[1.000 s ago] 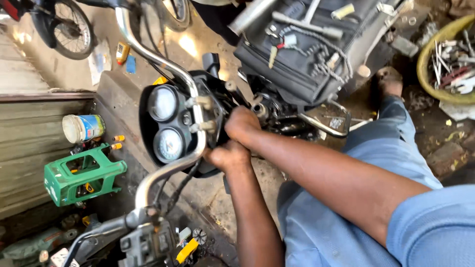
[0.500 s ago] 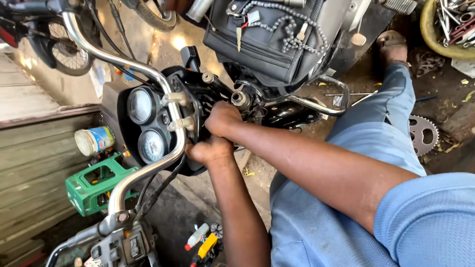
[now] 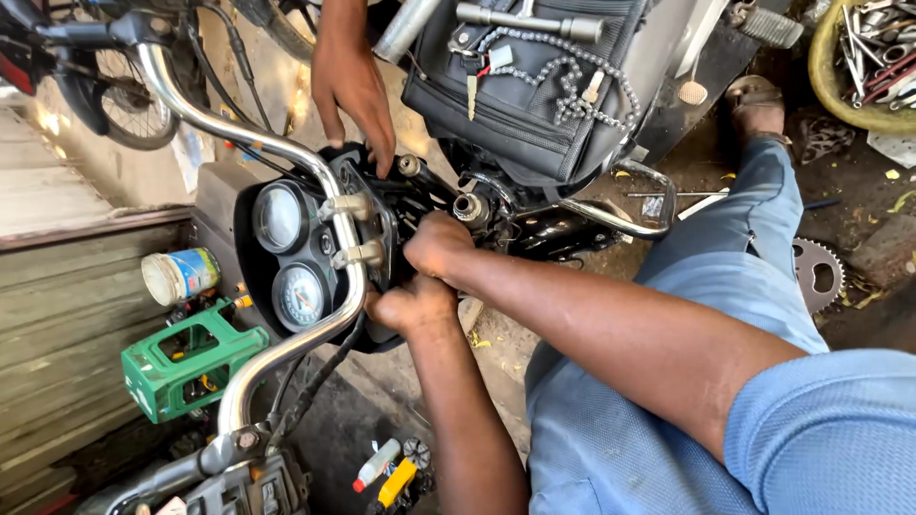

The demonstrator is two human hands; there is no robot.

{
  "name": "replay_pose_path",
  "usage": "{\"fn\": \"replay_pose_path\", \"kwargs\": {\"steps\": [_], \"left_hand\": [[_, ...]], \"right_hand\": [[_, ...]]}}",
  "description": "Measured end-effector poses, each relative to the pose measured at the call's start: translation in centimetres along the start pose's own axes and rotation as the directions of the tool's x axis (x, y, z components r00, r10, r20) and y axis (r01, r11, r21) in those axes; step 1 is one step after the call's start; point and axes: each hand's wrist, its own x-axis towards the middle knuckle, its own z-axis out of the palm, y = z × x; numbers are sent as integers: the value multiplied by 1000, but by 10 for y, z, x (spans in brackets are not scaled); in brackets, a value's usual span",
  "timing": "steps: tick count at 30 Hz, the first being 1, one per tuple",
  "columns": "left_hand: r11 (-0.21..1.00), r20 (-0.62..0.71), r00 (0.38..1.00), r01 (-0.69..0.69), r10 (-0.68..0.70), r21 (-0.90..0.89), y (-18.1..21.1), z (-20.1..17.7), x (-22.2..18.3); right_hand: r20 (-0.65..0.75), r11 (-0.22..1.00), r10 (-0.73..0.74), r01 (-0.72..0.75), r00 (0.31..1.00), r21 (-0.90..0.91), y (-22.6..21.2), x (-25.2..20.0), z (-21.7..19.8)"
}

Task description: The person manipulates wiring and components on the front assembly of a motorcycle while a second person assists by holding the handlebars and frame.

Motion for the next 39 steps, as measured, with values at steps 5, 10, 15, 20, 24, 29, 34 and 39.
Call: {"fn": "replay_pose_path", "kwargs": {"steps": [5, 10, 15, 20, 24, 29, 34, 39], "left_hand": [[1000, 57, 998, 3, -4, 25, -3, 0, 0], [998, 52, 998, -31, 28, 56, -1, 1, -5], [997, -12, 999, -41, 42, 70, -4, 6, -9], [997, -17, 1000, -9, 10, 81, -2, 5, -2], [997, 26, 999, 33, -35, 72, 2, -5, 3], [998, 61, 998, 29, -33, 55, 2, -13, 10], [998, 71, 997, -7, 3, 58, -1, -10, 6], [1000, 171, 985, 7, -5, -9, -4, -14, 8]], "right_hand": [[-54, 987, -162, 161, 985, -22, 4, 0, -1], [11, 1000, -22, 22, 1000, -11, -4, -5, -4], [-20, 997, 31, -29, 999, 68, 4, 8, 3], [102, 976, -26, 3, 994, 217, 11, 3, 1], [145, 936, -34, -19, 989, 350, 15, 3, -2], [210, 915, -116, 22, 971, 403, 25, 12, 1], [185, 984, -151, 129, 971, 124, 13, 6, -14], [80, 962, -178, 191, 981, -197, 6, -17, -28]]}}
